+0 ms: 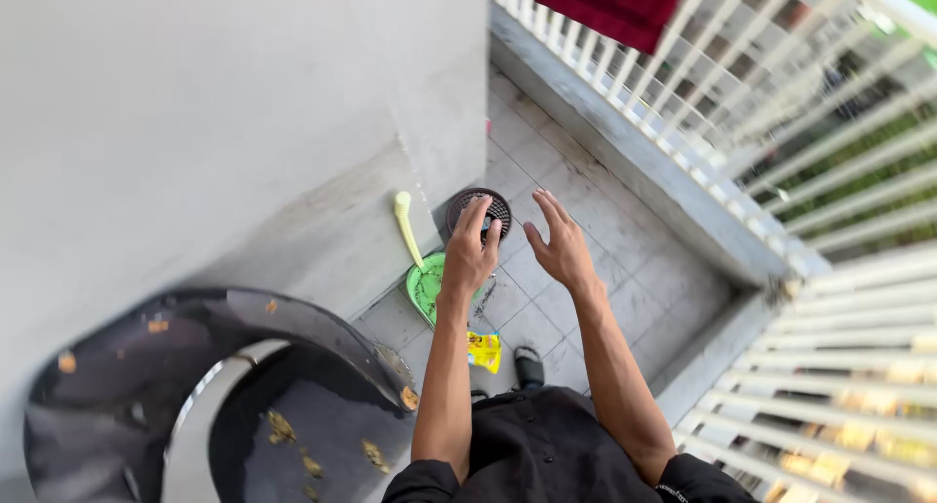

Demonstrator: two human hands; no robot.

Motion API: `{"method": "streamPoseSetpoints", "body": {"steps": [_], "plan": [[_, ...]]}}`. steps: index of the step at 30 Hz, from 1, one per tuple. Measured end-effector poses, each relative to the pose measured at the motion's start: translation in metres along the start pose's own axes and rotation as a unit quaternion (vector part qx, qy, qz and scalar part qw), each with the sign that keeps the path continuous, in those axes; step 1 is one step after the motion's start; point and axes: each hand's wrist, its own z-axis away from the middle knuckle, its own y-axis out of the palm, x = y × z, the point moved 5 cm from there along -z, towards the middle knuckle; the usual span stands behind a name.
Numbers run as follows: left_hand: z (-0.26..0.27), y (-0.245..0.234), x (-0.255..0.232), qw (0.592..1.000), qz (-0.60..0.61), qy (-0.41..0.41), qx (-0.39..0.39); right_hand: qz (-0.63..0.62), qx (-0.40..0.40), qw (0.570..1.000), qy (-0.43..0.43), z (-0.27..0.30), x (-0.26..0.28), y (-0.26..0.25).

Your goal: The person is assembling a broom handle by inserting a plastic component into a metal pipe.

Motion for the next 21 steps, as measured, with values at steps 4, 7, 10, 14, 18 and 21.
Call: {"method": "streamPoseSetpoints", "body": {"steps": [4,7,10,14,18,21], "plan": [[0.002,0.006,-0.009,0.995,0.033,0.047,0.077,0.018,-0.048,0.996,0.076,0.026,0.001,-0.009],[0.015,0.011,-0.02,0.989,0.049,0.072,0.118,0.065,-0.07,0.991,0.098,0.056,0.006,-0.018],[0.033,0.018,-0.028,0.981,0.076,0.077,0.164,0.065,-0.103,0.983,0.141,0.09,0.017,-0.028],[0.054,0.041,-0.044,0.968,0.089,0.107,0.209,0.104,-0.122,0.966,0.201,0.132,0.019,-0.047],[0.084,0.058,-0.067,0.951,0.104,0.121,0.263,0.103,-0.159,0.948,0.256,0.179,0.024,-0.063],[0.104,0.078,-0.078,0.939,0.124,0.125,0.296,0.121,-0.191,0.931,0.287,0.213,0.024,-0.076]]}}
